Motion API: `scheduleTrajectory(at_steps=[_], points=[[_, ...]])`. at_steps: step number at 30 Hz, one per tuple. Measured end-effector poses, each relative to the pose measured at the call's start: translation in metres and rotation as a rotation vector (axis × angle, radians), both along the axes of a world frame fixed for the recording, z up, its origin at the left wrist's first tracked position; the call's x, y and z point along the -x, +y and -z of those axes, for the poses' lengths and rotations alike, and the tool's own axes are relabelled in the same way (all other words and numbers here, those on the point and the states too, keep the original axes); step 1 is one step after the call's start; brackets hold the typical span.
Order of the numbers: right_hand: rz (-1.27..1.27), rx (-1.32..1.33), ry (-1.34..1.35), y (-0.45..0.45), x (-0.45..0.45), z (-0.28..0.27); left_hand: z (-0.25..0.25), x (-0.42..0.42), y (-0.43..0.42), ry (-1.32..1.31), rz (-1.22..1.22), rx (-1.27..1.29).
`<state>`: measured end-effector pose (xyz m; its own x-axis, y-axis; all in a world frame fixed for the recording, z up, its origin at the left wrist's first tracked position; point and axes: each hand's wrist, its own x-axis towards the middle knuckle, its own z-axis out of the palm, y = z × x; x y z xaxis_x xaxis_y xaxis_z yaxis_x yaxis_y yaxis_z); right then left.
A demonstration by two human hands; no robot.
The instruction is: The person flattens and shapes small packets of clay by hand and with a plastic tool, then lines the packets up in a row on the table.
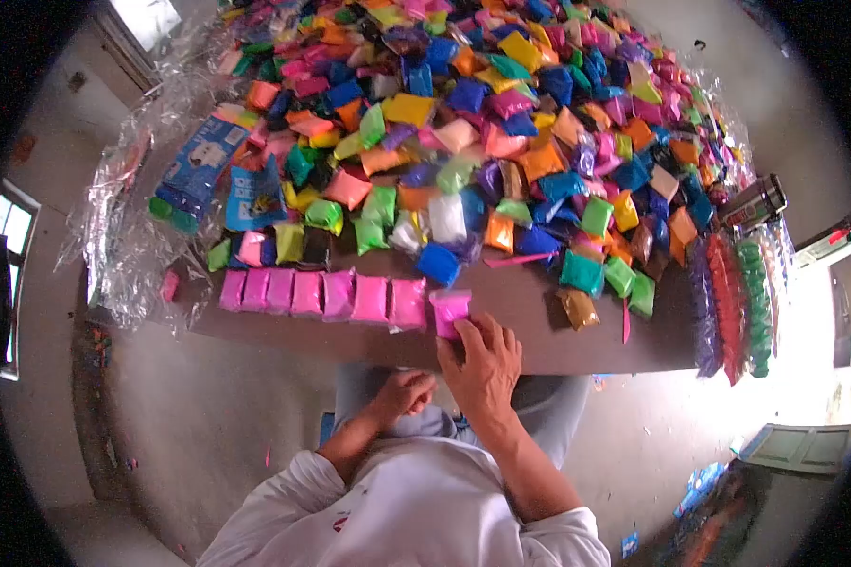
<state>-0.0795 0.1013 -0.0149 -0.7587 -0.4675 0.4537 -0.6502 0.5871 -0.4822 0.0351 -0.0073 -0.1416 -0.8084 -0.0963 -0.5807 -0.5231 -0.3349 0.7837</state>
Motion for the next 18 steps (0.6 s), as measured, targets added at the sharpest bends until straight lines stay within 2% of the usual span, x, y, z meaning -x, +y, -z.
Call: scheduleTrajectory(at_steps=[2, 9, 11, 15, 18], points=[[0.015, 0.003, -0.01, 0.003, -0.001, 0.003, 0.003, 0.0, -0.001, -0.001, 0.007, -0.077], [0.028, 0.044, -0.055, 0.013, 0.0, 0.01, 0.003, -0.001, -0.003, 0.023, 0.022, -0.101], [-0.016, 0.288, 0.08, 0.014, 0.001, 0.005, 0.001, -0.001, -0.003, -0.007, 0.019, -0.094], [-0.072, 0.459, 0.23, 0.014, -0.002, -0.035, 0.005, -0.007, -0.001, 0.051, -0.032, -0.165], [-0.103, 0.807, 0.329, 0.009, -0.004, -0.052, 0.007, -0.007, -0.002, 0.046, -0.043, -0.187]])
